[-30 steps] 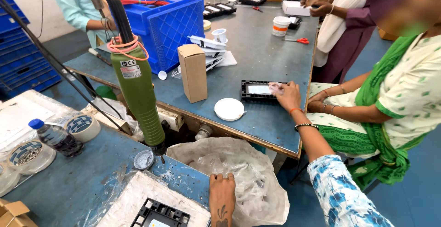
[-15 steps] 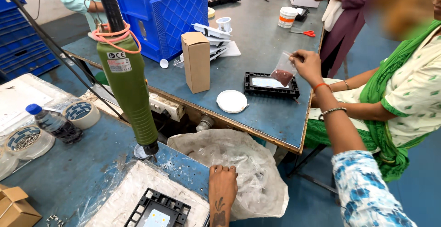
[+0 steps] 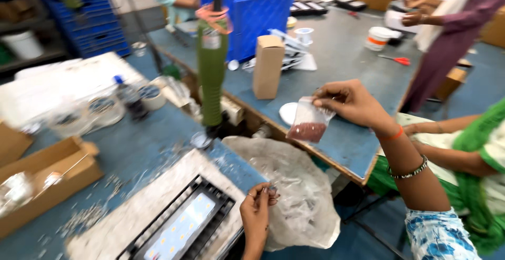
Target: The person assembles LED light fixtures by placing small metal components onto the LED board and securing them with a green electric screwdriver. They handle multiple fixtures sequentially, moving completed units aside and retrieving new ones from the table.
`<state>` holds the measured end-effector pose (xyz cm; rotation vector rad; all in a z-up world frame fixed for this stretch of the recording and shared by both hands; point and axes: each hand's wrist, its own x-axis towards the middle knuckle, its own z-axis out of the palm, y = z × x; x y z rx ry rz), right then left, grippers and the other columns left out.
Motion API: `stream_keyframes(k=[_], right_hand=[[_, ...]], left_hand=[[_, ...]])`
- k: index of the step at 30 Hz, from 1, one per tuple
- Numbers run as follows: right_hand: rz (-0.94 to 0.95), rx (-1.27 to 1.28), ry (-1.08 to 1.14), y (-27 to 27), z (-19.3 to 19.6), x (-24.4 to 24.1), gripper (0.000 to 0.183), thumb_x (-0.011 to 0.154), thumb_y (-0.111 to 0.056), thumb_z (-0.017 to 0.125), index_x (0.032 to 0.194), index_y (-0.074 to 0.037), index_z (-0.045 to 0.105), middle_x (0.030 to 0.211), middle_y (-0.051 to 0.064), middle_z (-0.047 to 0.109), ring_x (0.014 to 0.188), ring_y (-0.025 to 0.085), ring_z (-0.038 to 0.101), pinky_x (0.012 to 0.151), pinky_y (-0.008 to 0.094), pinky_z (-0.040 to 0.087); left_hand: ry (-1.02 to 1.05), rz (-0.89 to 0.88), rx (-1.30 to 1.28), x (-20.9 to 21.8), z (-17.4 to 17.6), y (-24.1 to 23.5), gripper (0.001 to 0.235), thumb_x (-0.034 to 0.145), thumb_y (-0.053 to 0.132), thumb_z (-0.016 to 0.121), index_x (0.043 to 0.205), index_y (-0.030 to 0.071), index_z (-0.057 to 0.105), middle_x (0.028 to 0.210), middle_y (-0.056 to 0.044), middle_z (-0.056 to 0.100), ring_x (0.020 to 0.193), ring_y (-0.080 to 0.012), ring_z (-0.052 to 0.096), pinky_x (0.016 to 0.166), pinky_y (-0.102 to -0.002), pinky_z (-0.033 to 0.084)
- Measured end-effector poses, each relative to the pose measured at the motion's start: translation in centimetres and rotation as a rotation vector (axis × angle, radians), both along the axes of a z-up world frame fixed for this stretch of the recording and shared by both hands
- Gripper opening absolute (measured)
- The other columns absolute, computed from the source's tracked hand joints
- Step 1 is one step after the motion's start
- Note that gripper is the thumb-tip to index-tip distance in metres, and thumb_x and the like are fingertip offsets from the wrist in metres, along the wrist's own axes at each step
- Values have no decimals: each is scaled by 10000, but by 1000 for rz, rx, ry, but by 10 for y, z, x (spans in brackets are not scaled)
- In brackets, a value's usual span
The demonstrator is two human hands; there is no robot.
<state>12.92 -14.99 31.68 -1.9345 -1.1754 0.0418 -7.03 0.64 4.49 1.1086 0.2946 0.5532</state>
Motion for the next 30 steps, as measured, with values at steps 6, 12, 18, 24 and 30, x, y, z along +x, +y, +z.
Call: stream_keyframes(k=[6,12,18,24,30], right_hand=[[272,-124,68,77,-19,-75,183,910,-127,760,1006,27,781,796,34,751,725,59,609,628,254,528],[567,-159,282,145,-44,-144,229,911,-156,736,1041,30,767,819,20,752,740,60,658,658,243,559],[700,-178,320,186,-60,-192,269,948,-171,699,1114,30,765,892,7,766,804,41,640,692,238,548],[804,-177,470,210,-75,-224,291,973,-203,677,1119,29,774,831,20,741,737,58,635,646,243,540],[860,-183,533,241,-113,-257,301,917,-217,744,1085,28,785,832,49,762,691,89,683,642,267,589]], left_hand=[[-86,-12,-530,-67,22,10,360,960,233,586,1156,-51,688,868,-80,669,801,-168,700,702,-265,552],[-265,169,-530,-118,58,32,214,971,259,711,1071,72,681,815,59,543,646,-45,429,569,-219,335],[-183,402,-470,-186,63,66,199,894,237,773,1028,92,745,769,64,639,560,-25,384,515,-220,279],[-169,538,-254,-243,59,91,310,921,235,782,1122,0,786,851,-11,709,600,0,446,516,-206,293],[-285,619,-136,-277,45,118,303,886,181,747,1120,-11,740,1004,-7,786,862,-40,703,772,-218,540]])
